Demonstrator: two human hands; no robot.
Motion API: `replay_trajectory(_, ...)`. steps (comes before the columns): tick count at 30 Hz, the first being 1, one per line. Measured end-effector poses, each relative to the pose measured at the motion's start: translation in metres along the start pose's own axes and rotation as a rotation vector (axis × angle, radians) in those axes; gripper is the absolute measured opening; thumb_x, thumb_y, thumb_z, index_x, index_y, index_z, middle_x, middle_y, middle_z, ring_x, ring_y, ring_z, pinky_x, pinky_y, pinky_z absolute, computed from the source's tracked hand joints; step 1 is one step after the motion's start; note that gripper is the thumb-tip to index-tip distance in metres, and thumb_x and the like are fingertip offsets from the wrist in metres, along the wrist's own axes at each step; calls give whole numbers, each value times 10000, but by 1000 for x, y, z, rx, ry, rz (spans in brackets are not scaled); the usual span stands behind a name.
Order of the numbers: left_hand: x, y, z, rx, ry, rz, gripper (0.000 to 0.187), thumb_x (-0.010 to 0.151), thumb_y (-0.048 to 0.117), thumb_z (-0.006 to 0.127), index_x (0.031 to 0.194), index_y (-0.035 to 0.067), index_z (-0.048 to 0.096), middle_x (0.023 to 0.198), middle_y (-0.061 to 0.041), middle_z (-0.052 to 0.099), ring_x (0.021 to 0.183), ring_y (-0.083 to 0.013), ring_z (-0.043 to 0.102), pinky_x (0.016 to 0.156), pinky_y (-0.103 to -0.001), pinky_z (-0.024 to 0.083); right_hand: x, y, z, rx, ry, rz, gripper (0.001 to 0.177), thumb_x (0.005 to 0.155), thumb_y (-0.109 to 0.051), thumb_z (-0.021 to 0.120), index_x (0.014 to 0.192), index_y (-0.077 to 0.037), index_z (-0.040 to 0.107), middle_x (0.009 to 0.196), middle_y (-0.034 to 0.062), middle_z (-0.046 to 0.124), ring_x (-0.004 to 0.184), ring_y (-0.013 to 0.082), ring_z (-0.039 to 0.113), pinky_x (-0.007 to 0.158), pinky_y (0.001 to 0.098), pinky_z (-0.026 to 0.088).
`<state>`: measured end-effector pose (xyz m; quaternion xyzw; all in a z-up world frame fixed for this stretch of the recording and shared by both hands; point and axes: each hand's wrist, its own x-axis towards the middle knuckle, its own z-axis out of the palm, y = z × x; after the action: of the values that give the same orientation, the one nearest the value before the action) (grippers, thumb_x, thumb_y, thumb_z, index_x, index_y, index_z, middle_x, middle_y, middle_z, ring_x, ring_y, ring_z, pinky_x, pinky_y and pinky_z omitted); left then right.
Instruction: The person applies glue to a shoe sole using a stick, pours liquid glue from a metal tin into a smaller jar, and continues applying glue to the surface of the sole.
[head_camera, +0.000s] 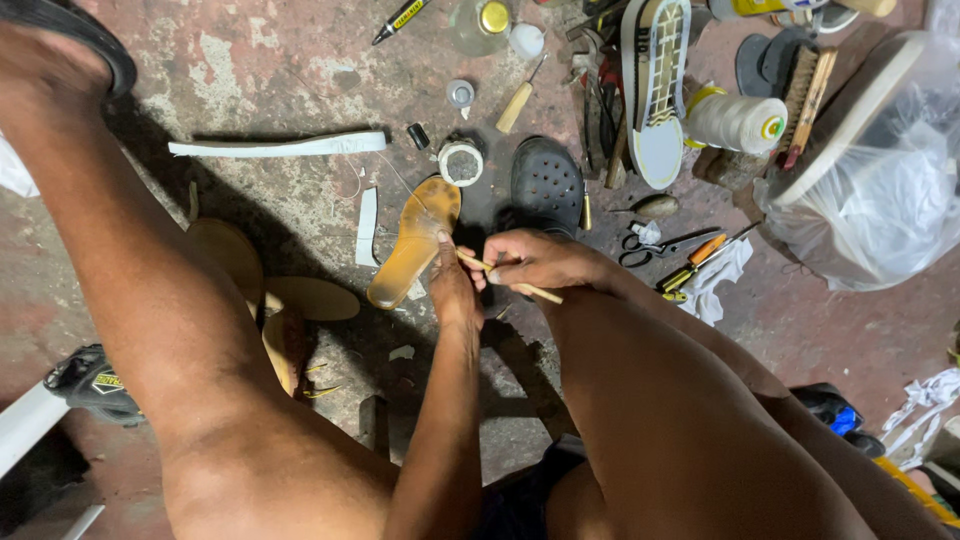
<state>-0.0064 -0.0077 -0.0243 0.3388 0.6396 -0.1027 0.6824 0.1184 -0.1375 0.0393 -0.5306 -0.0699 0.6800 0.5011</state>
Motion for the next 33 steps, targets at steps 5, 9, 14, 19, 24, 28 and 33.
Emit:
replay_trajectory(5, -1, 3, -6, -110, -263, 60, 230, 984, 310, 645, 1002, 83, 684, 795, 5, 645, 685, -68, 598, 645, -229, 536, 0, 2, -2, 20, 83, 30, 138, 954, -100, 621, 1069, -28, 596, 756, 45, 617, 641, 93, 568, 557, 285, 474)
replay_trajectory(9, -1, 2, -4, 70, -174, 118, 283, 1013, 348, 620, 911, 87, 660, 727, 6, 617, 631, -76, 580, 599, -229, 514, -2, -2, -2, 33, 44, 13, 133, 952, -92, 608, 1063, -21, 591, 783, 31, 629, 650, 93, 557, 567, 280, 476)
replay_trajectory(14, 1, 2, 0, 86, -136, 153, 390, 1047, 398, 585, 800, 96, 599, 650, 2, 559, 539, -89, 492, 501, -245, 424, -4, -16, 2, 0, 53, 28, 118, 973, -115, 601, 1053, -28, 595, 775, 31, 627, 669, 87, 558, 579, 277, 475)
replay_trajectory(19, 7, -4, 0, 224, 10, 87, 440, 1019, 454, 555, 744, 113, 586, 589, -1, 516, 473, -101, 462, 434, -261, 378, -3, -23, 3, -97, 47, 14, 122, 957, -127, 613, 1034, -34, 597, 782, 16, 653, 673, 67, 578, 584, 268, 484)
replay_trajectory(24, 20, 1, -19, -8, -29, 16, 467, 1069, 499, 566, 801, 116, 547, 616, 13, 492, 483, -86, 422, 421, -239, 338, -7, -15, 3, 23, -79, -11, 156, 1002, -156, 650, 1018, -12, 594, 717, 13, 546, 606, 78, 513, 535, 277, 423)
replay_trajectory(28, 17, 24, -30, -166, -114, -110, 567, 994, 582, 450, 921, 63, 664, 704, -23, 614, 588, -123, 589, 557, -249, 536, -12, -12, 2, 92, 32, 13, 155, 978, -148, 641, 1058, -27, 587, 682, 13, 557, 583, 76, 504, 520, 277, 411)
replay_trajectory(33, 0, 31, -22, 220, -309, 19, 304, 997, 379, 600, 937, 93, 680, 792, -7, 661, 684, -87, 618, 657, -249, 552, -8, -16, 0, 76, 36, -42, 157, 989, -147, 637, 1059, -15, 589, 721, 1, 568, 615, 72, 528, 549, 265, 449)
